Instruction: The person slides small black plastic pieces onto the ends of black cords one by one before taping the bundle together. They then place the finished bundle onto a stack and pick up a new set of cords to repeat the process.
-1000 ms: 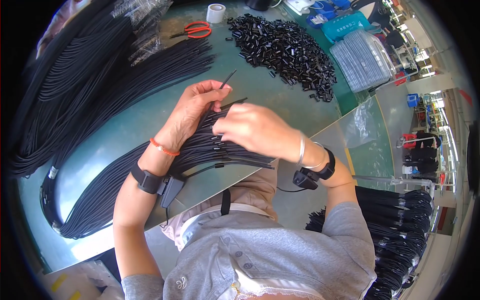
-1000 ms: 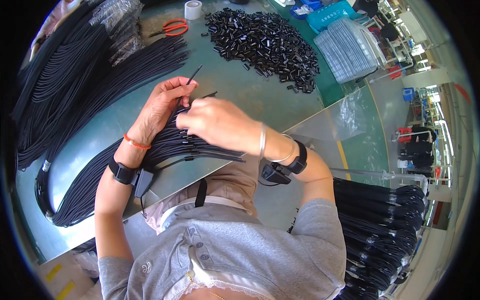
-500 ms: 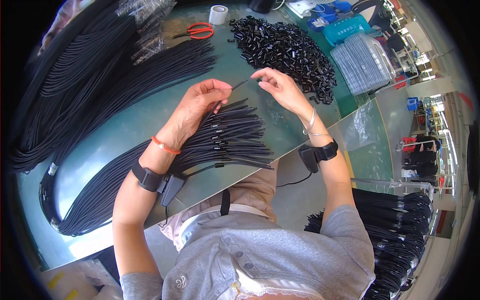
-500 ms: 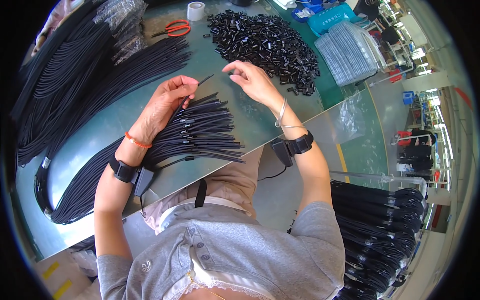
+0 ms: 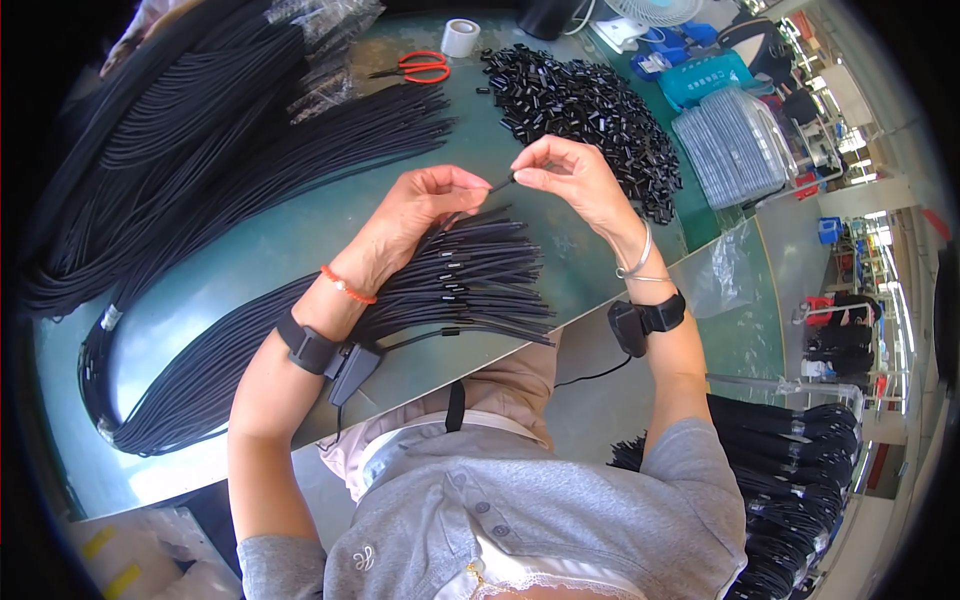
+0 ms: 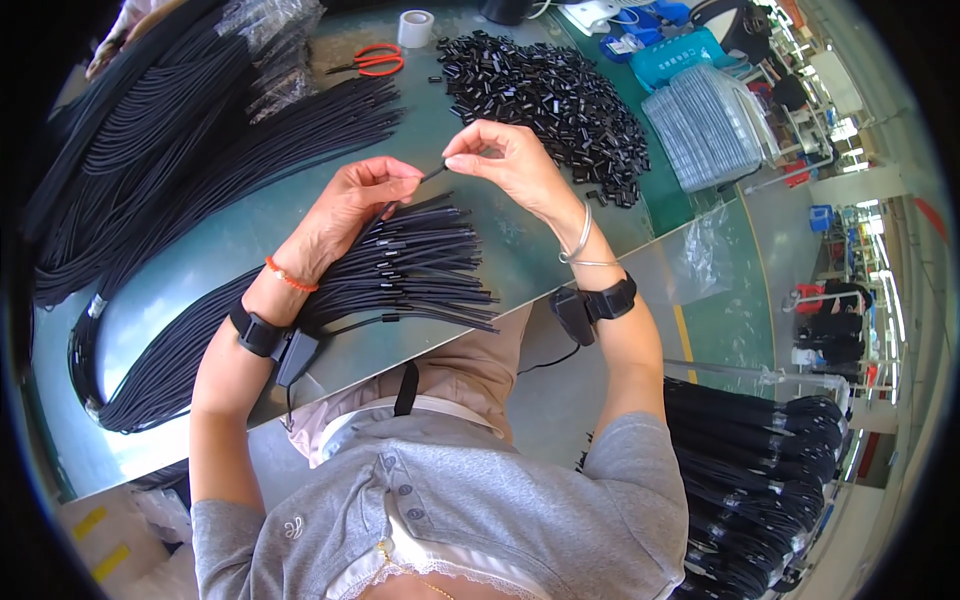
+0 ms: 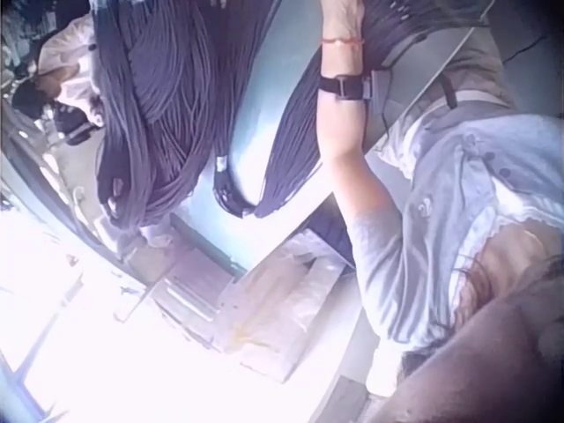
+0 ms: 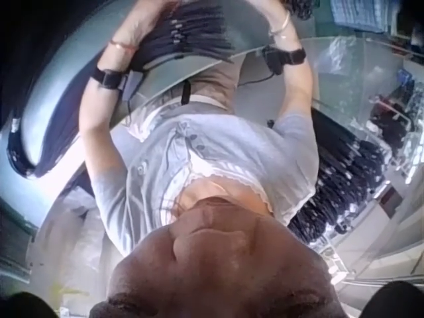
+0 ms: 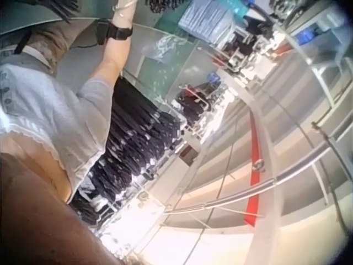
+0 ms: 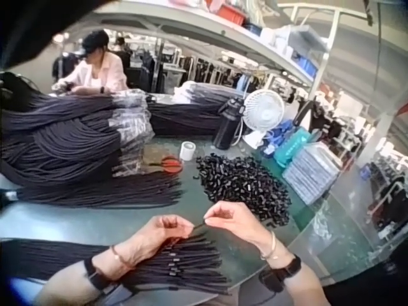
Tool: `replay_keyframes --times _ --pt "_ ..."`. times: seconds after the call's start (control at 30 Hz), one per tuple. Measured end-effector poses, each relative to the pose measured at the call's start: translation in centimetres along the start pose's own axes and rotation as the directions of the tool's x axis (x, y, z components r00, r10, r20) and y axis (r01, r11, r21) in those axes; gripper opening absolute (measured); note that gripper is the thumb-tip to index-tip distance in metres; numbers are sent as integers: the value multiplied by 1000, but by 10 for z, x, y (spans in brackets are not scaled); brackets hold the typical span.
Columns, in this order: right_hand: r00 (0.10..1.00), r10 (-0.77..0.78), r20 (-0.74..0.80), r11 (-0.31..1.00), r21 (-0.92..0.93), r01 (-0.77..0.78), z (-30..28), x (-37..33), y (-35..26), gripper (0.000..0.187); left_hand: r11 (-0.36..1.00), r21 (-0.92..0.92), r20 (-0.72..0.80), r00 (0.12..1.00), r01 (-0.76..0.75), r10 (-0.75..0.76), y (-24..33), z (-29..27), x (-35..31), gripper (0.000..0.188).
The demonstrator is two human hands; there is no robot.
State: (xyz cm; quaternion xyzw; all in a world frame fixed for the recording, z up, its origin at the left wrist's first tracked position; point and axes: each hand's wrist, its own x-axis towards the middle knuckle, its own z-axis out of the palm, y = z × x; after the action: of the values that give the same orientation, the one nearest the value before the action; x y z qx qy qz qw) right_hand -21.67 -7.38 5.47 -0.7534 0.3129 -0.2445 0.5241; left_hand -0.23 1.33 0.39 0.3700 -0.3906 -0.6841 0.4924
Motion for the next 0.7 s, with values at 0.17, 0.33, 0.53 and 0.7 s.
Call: replay_keyframes --times 0.17,0.33,0.53,0.7 --pt "966 -168 196 817 -520 248 30 -6 -33 14 996 50 -47 996 -72 75 -1 -6 -6 15" --pt "823 -426 376 362 -762 536 91 -41 -47 13 989 113 -96 990 -90 101 -11 6 14 24" --pt "812 -456 365 459 -685 566 94 -57 -58 21 885 420 -59 967 -200 247 64 -30 -57 39" --pt "949 -316 22 596 -773 216 44 -92 -48 19 609 769 -350 924 191 151 133 -109 -221 66"
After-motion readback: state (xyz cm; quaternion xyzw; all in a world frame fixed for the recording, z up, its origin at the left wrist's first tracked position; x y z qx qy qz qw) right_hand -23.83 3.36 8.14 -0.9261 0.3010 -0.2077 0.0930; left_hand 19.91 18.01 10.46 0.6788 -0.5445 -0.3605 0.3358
